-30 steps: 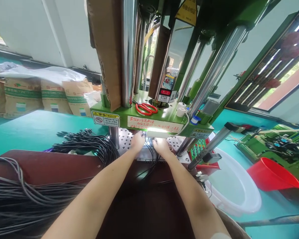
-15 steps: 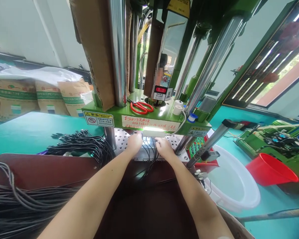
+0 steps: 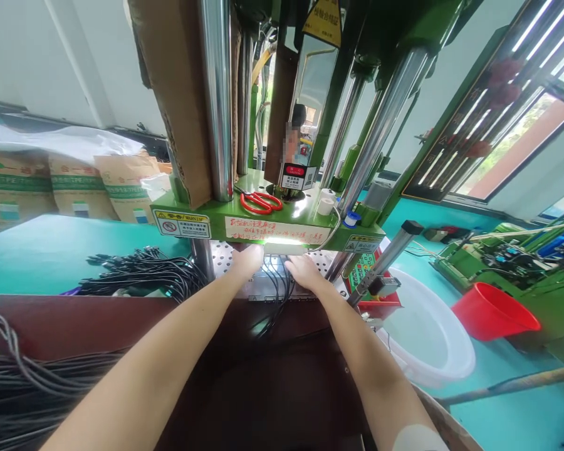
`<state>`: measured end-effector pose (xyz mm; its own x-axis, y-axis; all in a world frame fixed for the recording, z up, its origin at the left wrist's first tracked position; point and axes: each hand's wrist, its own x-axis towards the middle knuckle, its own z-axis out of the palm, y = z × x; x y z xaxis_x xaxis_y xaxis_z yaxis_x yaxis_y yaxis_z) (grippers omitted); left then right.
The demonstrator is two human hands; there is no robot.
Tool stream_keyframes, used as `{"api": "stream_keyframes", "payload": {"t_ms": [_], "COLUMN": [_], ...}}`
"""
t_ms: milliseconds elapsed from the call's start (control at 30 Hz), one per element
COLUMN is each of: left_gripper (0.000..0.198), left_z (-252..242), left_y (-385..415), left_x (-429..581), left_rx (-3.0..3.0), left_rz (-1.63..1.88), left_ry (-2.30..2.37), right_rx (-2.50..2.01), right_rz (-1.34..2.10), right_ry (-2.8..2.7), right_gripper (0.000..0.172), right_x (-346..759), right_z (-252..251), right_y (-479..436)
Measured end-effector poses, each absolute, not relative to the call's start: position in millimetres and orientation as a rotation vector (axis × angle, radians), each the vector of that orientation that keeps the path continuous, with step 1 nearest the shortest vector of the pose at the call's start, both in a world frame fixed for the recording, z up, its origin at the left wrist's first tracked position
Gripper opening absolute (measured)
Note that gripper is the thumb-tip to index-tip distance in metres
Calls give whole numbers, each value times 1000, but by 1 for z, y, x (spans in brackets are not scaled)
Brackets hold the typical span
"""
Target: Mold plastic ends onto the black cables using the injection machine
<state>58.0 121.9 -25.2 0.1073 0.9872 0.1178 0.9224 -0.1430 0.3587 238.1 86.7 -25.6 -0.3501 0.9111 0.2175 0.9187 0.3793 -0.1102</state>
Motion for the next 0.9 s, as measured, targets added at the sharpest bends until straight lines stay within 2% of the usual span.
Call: {"api": "stream_keyframes", "payload": {"t_ms": [167, 267, 567, 900], "left_gripper": [39, 43, 47, 58], "left_z": [-22, -29, -41, -41], "left_y": [113, 113, 122, 128], "left_x": [54, 50, 53, 52], "left_rx": [2558, 2650, 2676, 2609], "left_rz": [473, 445, 413, 387], "left_ry": [1476, 1363, 1415, 1426], "right_rx": [-1534, -1528, -1585, -1586], "right_rz": [-48, -54, -45, -6], "right_ry": [-2536, -2569, -2542, -2506], "right_gripper": [34, 39, 42, 34], "right_x": [233, 232, 231, 225], "right_z": [-22, -22, -30, -31], "right_y": [92, 93, 102, 120]}}
